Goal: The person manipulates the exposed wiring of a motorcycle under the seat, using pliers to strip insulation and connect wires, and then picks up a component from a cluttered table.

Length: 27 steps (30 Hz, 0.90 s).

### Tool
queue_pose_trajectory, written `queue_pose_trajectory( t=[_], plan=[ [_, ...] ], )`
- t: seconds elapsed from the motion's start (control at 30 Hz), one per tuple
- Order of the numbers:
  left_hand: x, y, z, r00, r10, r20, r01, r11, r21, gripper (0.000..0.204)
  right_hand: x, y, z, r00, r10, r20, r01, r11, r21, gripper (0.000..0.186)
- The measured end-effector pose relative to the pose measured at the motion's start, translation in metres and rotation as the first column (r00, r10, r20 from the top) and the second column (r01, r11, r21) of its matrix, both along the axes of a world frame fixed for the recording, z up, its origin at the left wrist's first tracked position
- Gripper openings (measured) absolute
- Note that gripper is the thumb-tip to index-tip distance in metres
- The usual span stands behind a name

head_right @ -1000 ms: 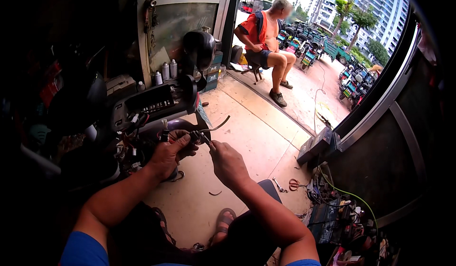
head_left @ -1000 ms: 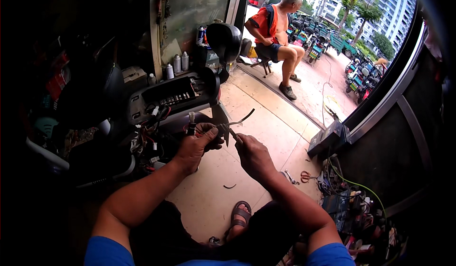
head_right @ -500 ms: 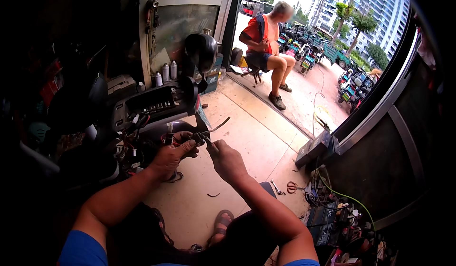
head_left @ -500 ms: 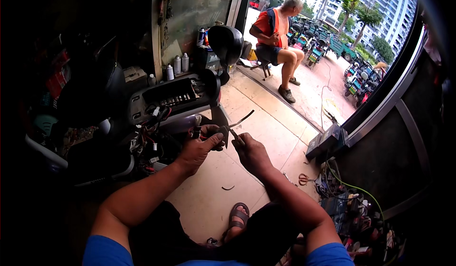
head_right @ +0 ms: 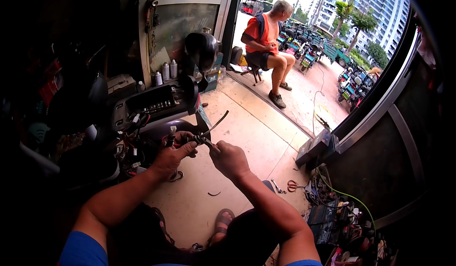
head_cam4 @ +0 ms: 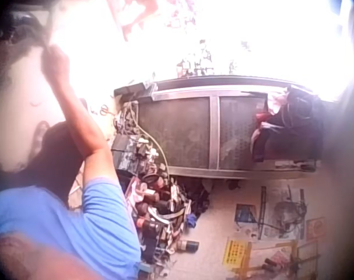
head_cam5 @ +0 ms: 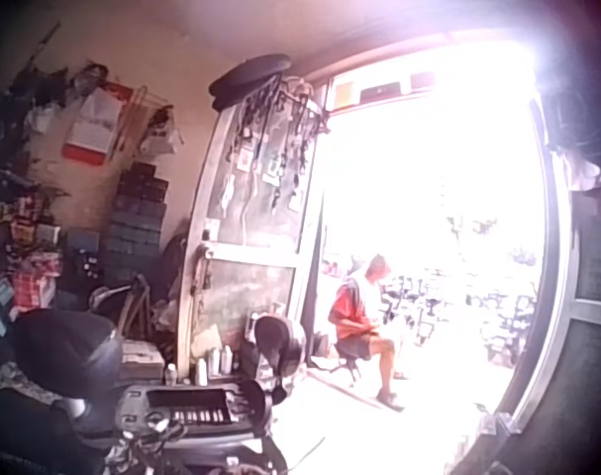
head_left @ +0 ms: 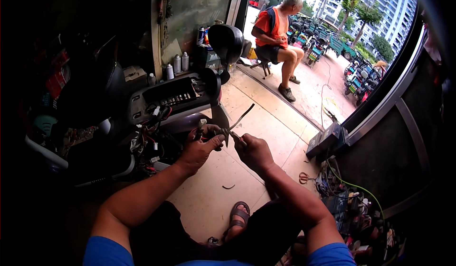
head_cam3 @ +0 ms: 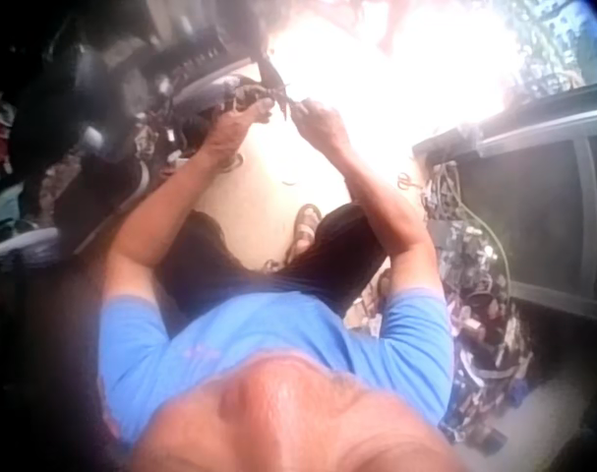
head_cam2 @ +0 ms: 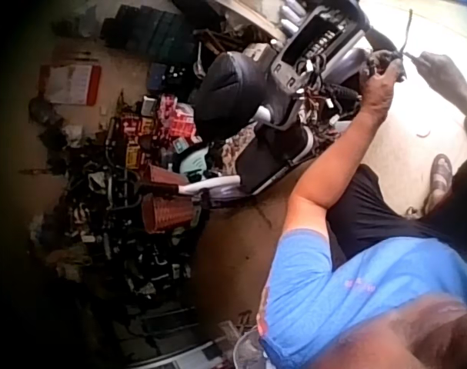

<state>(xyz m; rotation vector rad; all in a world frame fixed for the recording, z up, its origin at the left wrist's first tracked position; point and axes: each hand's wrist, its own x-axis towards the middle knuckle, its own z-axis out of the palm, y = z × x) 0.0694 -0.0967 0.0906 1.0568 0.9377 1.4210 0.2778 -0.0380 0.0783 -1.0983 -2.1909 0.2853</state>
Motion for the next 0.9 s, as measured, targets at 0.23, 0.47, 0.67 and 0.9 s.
queue_pose_trajectory(
  t=[0.23,0.47,0.67,0.9],
  plan=[
    [-0.006,-0.009,0.016,0.989,-0.054,-0.136,0.054,0.999,-0.007,0.028,0.003,-0.013,0.013,1.000,0.008,0.016,-0.008,1.000,-0.017,0.024],
    [-0.009,0.001,-0.003,1.000,0.002,-0.024,-0.002,1.000,-0.002,0.025,-0.010,-0.020,0.010,0.997,0.063,-0.045,-0.066,0.996,-0.062,0.019],
    [-0.003,0.001,-0.002,0.996,0.046,-0.076,-0.044,0.999,0.022,0.020,-0.005,-0.016,0.009,0.999,0.051,-0.002,-0.051,0.998,0.026,0.023],
    [-0.007,0.005,-0.006,0.991,-0.004,-0.136,0.009,0.999,0.034,0.021,-0.002,-0.009,0.012,0.997,0.041,0.067,-0.048,0.993,0.105,0.017]
  ],
)
